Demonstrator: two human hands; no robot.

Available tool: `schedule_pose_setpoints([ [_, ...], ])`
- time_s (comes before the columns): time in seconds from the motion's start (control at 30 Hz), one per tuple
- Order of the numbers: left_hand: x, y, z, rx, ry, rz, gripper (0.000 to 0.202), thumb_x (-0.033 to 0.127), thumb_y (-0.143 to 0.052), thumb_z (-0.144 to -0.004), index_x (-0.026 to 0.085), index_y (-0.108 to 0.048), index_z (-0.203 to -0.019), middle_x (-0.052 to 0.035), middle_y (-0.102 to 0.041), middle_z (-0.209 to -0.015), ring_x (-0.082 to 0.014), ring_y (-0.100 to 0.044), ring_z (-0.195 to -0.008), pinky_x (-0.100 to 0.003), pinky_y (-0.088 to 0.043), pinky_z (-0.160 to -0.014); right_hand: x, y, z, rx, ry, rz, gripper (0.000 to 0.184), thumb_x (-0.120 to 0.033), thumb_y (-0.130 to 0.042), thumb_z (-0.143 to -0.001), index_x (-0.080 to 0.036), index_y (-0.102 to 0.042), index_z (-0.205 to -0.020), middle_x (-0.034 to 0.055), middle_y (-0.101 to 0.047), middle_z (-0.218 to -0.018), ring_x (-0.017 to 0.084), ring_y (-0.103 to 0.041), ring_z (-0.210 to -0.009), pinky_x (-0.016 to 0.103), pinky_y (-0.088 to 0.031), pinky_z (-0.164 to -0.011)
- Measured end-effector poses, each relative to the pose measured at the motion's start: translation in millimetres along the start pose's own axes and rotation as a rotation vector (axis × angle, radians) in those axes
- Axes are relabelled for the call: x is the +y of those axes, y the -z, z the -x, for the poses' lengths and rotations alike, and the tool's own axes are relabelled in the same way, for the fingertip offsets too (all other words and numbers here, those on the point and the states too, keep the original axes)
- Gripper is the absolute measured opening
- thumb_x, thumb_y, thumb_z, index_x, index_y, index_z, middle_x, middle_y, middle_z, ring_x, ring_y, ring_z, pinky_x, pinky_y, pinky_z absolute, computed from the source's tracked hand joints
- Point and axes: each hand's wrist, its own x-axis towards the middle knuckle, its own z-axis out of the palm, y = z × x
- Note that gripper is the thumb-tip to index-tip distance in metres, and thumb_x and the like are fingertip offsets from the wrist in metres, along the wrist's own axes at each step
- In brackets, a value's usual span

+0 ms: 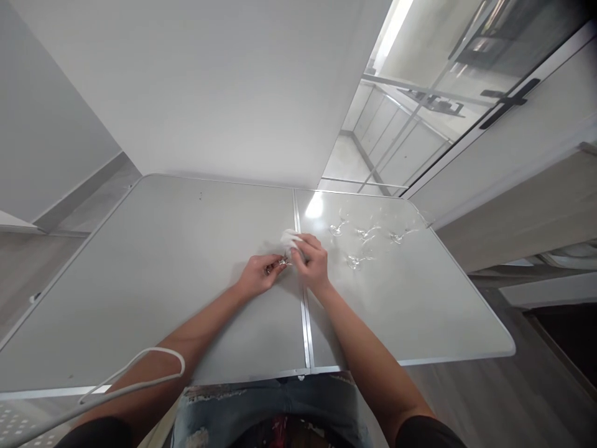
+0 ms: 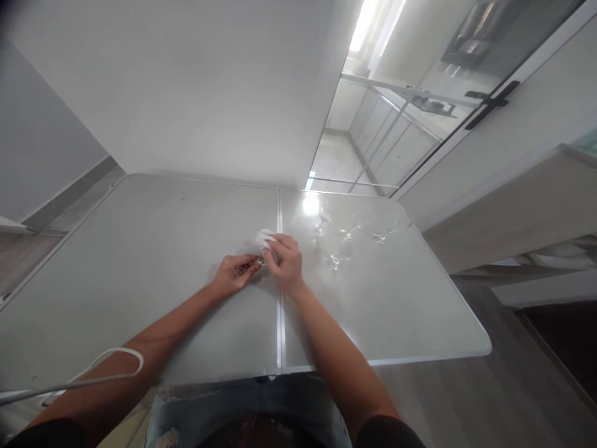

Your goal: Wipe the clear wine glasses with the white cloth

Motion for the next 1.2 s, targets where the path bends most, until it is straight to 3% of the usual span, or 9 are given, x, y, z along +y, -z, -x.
schedule_pose_setpoints([
  [0.13, 6, -2.4, -1, -0.027, 0.145, 0.237, 0.028, 0.044, -0.066, -0.092, 0.017, -0.072, -0.092, 0.0002, -0.061, -0.060, -0.0129, -0.053, -0.054, -0.026, -0.043, -0.057, -11, -9, -3, 0.135, -0.431, -0.709, 0.051, -0.062, -0.045, -0.097, -0.020, -0.069, -0.114, 0.0112, -0.072, -0.103, 0.028, -0.067, -0.098, 0.040, -0.054, -0.081],
  [0.27, 3, -7.7, -5, -0.041, 0.259, 0.504, 0.035, 0.051, -0.067, -0.091, 0.017, -0.061, -0.095, -0.0021, -0.065, -0.075, -0.0150, -0.062, -0.068, -0.026, -0.049, -0.065, -19, -26, -1, 0.071, -0.547, -1.001, 0.061, -0.071, -0.041, -0.095, -0.021, -0.065, -0.121, 0.0124, -0.071, -0.116, 0.029, -0.066, -0.105, 0.041, -0.056, -0.079],
  [0.37, -8, -12.5, -8, 0.075, 0.296, 0.534, 0.042, 0.055, -0.069, -0.089, 0.020, -0.051, -0.102, -0.0018, -0.063, -0.090, -0.0152, -0.062, -0.080, -0.027, -0.051, -0.072, -18, -37, 6, 0.050, -0.539, -0.975, 0.051, -0.067, -0.054, -0.093, -0.023, -0.064, -0.118, 0.0101, -0.070, -0.117, 0.027, -0.065, -0.106, 0.039, -0.056, -0.082],
  [0.5, -19, -17.1, -8, 0.198, 0.317, 0.471, 0.051, 0.063, -0.066, -0.088, 0.021, -0.049, -0.112, -0.0067, -0.060, -0.113, -0.0204, -0.059, -0.108, -0.035, -0.048, -0.098, -11, -41, 11, -0.088, -0.509, -0.775, 0.048, -0.063, -0.066, -0.088, -0.022, -0.064, -0.114, 0.0060, -0.071, -0.108, 0.022, -0.064, -0.099, 0.033, -0.054, -0.085],
  [0.67, -14, -15.1, -1, 0.137, 0.310, 0.607, 0.067, 0.070, -0.049, -0.094, 0.026, -0.042, -0.143, -0.0102, -0.056, -0.137, -0.0231, -0.055, -0.128, -0.037, -0.044, -0.110, -8, -36, 9, -0.231, -0.395, -0.560, 0.047, -0.054, -0.072, -0.086, -0.020, -0.062, -0.116, 0.0043, -0.068, -0.105, 0.020, -0.062, -0.097, 0.031, -0.050, -0.090],
  [0.8, -9, -12.0, -1, 0.129, 0.291, 0.713, 0.068, 0.070, -0.050, -0.093, 0.028, -0.044, -0.147, -0.0109, -0.050, -0.149, -0.0238, -0.053, -0.134, -0.038, -0.046, -0.110, -11, -39, 11, -0.236, -0.425, -0.543, 0.044, -0.049, -0.075, -0.083, -0.020, -0.061, -0.113, 0.0033, -0.066, -0.098, 0.020, -0.060, -0.093, 0.031, -0.050, -0.084],
  [0.93, -6, -6.1, -6, 0.123, 0.324, 0.891, 0.060, 0.065, -0.058, -0.092, 0.024, -0.054, -0.136, -0.0136, -0.055, -0.147, -0.0256, -0.059, -0.127, -0.040, -0.051, -0.102, -16, -35, 11, -0.298, -0.603, -0.787, 0.041, -0.046, -0.080, -0.078, -0.020, -0.061, -0.103, 0.0024, -0.065, -0.089, 0.018, -0.060, -0.081, 0.030, -0.049, -0.074],
  [1.07, -4, 1.3, -8, 0.068, 0.362, 0.971, 0.054, 0.058, -0.065, -0.090, 0.021, -0.056, -0.129, -0.0146, -0.067, -0.126, -0.0251, -0.068, -0.106, -0.037, -0.056, -0.086, -19, -22, 6, -0.529, -0.780, -1.113, 0.036, -0.045, -0.081, -0.076, -0.018, -0.060, -0.087, -0.0008, -0.056, -0.071, 0.014, -0.051, -0.064, 0.030, -0.046, -0.064],
  [1.2, -6, -0.3, -5, 0.117, 0.256, 0.918, 0.054, 0.051, -0.071, -0.089, 0.022, -0.053, -0.132, -0.0107, -0.068, -0.115, -0.0226, -0.066, -0.106, -0.035, -0.053, -0.090, -19, -19, 5, -0.587, -0.725, -0.915, 0.035, -0.047, -0.077, -0.080, -0.019, -0.057, -0.084, -0.0014, -0.055, -0.068, 0.014, -0.051, -0.061, 0.028, -0.044, -0.062],
])
